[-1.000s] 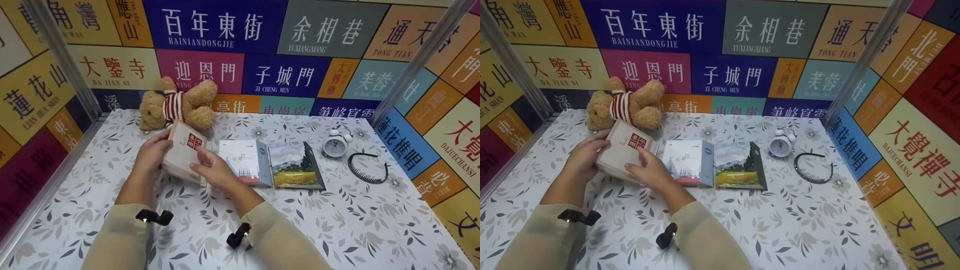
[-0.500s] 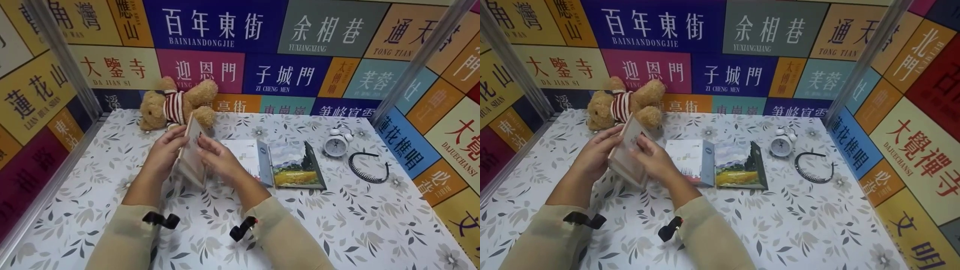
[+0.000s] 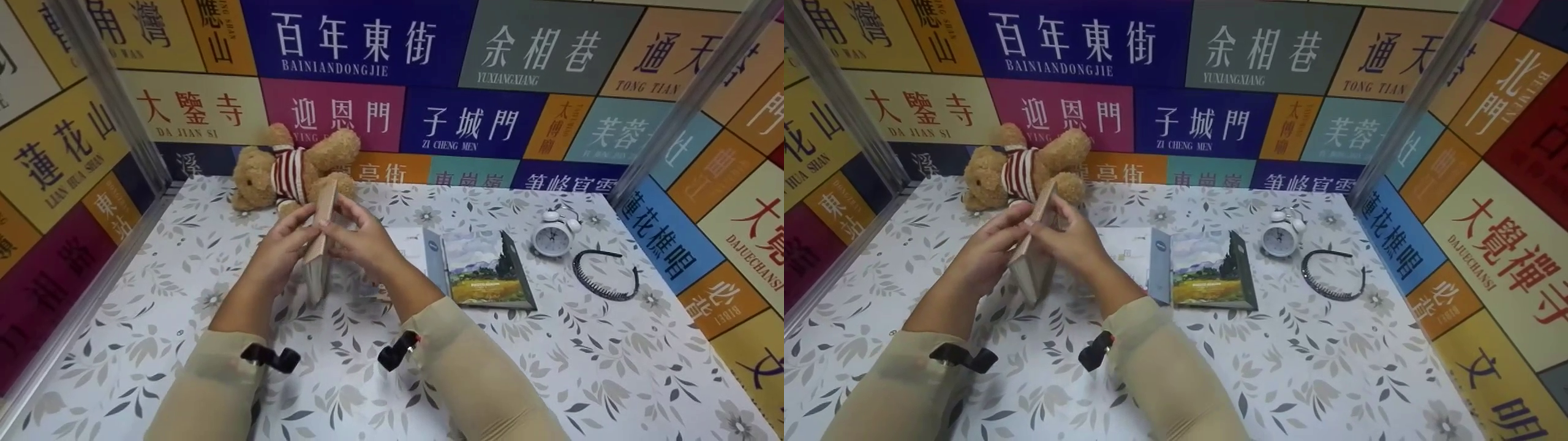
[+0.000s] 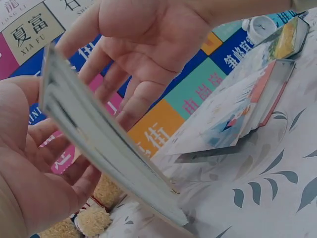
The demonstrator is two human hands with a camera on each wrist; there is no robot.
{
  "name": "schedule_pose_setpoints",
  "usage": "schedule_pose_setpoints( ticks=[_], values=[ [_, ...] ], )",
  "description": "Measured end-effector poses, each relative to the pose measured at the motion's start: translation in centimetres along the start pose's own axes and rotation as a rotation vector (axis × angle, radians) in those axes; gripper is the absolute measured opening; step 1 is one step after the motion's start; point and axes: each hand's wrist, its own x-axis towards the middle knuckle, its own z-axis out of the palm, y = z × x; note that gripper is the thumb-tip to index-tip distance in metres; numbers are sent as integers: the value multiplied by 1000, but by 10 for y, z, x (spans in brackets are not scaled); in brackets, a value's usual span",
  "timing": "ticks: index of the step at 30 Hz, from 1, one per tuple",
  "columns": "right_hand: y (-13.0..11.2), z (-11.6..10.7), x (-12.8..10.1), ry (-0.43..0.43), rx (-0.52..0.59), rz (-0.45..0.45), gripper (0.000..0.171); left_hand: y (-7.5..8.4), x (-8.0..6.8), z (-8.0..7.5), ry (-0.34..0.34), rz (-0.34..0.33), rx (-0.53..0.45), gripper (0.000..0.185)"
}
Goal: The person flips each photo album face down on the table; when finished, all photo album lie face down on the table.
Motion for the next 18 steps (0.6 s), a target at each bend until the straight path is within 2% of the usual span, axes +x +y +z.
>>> schedule_pose_setpoints(
  ticks=[3,11,14,18],
  values=[
    [1,-6,3,2,-7,6,75,-2,2,-2,-17,-16,11,65],
    [6,-18,5,15,-8,24,68,-15,9,-11,-51,-118,-3,56],
    [7,-20,4,28,-16,26,65,-19,11,-15,-69,-168,7,59],
    [11,-21,3,40,-12,17,65,-23,13,-18,-82,-194,16,66]
  ],
)
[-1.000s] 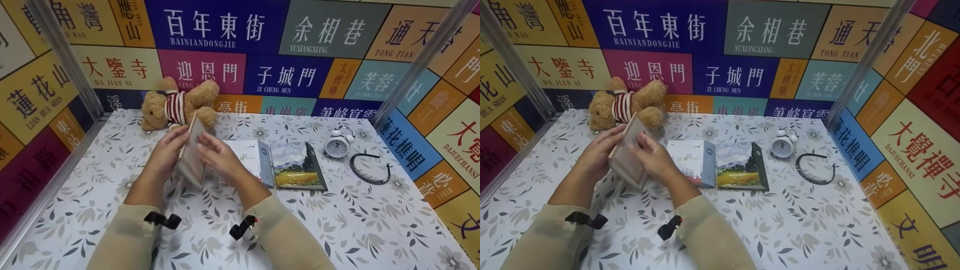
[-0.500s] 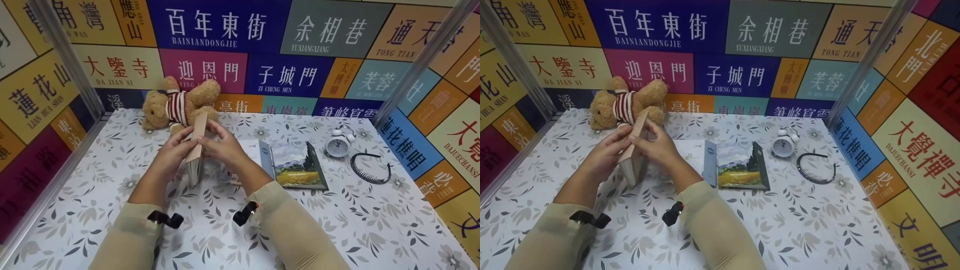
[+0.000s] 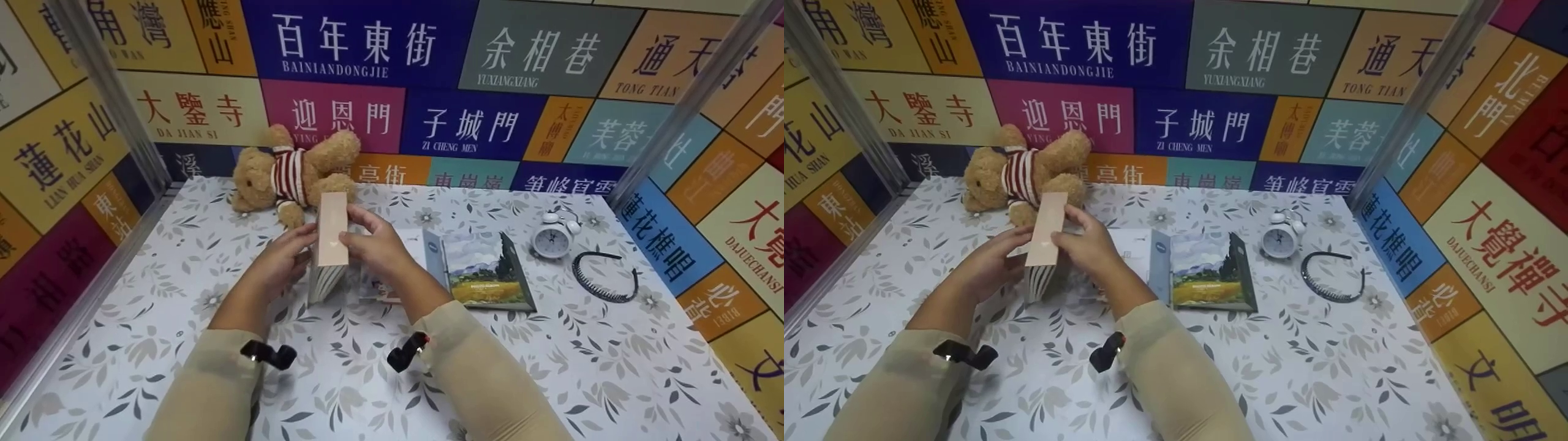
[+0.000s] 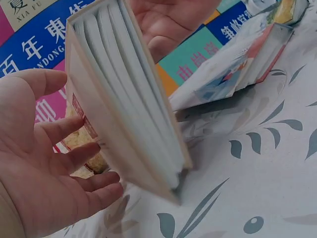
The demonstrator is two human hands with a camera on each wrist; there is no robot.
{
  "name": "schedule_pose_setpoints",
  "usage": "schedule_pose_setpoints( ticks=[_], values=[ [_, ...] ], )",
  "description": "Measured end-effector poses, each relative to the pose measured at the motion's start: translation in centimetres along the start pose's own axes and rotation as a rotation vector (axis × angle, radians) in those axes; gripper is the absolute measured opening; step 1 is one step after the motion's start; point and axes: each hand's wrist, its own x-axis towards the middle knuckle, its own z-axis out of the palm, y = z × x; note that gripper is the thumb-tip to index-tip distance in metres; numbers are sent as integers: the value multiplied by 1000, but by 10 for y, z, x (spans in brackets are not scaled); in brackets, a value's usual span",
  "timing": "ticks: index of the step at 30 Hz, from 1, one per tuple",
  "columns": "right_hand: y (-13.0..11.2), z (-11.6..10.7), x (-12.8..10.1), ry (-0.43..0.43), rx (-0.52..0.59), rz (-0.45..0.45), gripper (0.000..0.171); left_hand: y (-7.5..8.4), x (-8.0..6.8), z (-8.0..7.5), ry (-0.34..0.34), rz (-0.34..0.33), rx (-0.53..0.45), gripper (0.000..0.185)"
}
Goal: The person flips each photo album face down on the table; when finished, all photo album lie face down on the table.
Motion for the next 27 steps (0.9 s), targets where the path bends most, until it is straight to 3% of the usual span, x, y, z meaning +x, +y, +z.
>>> schedule_pose_setpoints(
  ticks=[8,20,27],
  values=[
    [13,-5,1,31,-48,-41,69,-3,3,-2,47,29,97,71],
    [34,-9,4,117,-136,10,80,-7,2,-11,130,42,368,80],
    [39,-15,8,85,-227,55,82,-12,4,-16,149,41,596,80]
  ],
)
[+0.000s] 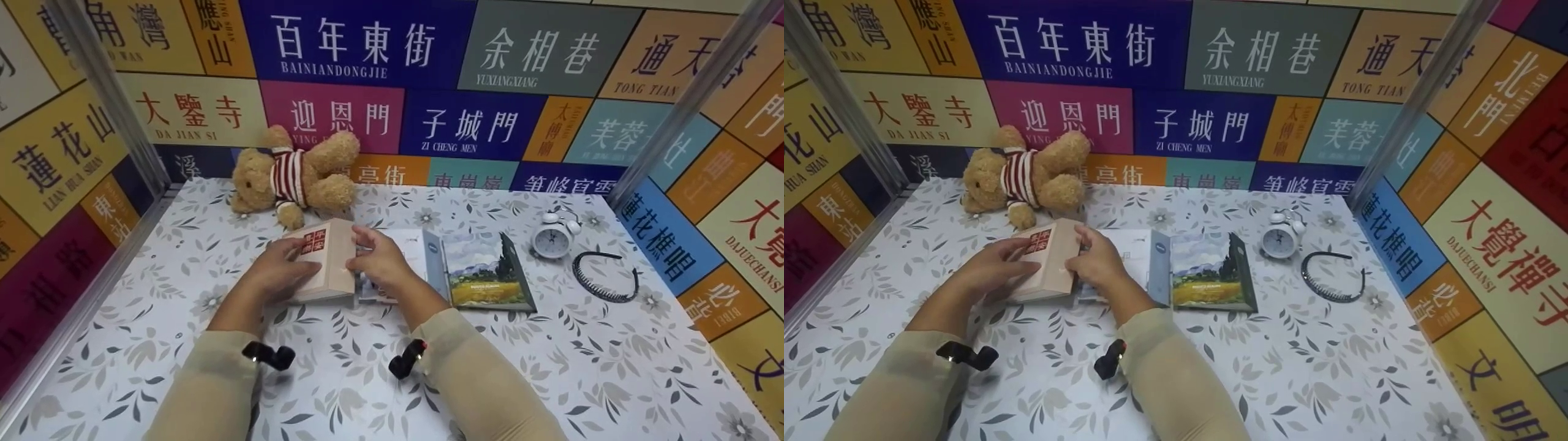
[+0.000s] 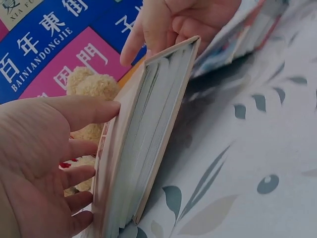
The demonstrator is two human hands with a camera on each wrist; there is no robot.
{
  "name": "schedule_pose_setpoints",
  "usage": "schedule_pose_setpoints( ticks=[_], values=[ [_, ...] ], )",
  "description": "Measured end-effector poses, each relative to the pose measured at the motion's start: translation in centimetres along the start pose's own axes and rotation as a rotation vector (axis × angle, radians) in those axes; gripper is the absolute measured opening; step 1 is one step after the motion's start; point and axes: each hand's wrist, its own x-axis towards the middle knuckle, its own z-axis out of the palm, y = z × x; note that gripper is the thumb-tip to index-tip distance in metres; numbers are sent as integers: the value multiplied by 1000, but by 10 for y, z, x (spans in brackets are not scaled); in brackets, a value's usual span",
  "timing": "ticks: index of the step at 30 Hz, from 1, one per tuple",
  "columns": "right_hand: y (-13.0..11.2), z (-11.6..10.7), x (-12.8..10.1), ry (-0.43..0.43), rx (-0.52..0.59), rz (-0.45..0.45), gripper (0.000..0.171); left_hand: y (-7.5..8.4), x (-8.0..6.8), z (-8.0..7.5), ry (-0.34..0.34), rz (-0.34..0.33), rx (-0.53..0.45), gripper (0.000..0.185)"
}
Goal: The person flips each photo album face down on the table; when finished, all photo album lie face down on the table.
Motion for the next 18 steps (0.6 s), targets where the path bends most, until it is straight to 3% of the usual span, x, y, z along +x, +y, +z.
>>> schedule_pose_setpoints(
  ticks=[9,13,18],
  values=[
    [-2,-5,-2,-39,-57,-4,71,-1,-1,-4,24,-24,205,77],
    [-4,-9,-3,-35,-55,-9,63,-3,0,-5,33,-6,277,76],
    [-9,-22,-8,-1,-50,-21,58,-4,-1,-4,66,-24,216,79]
  ],
)
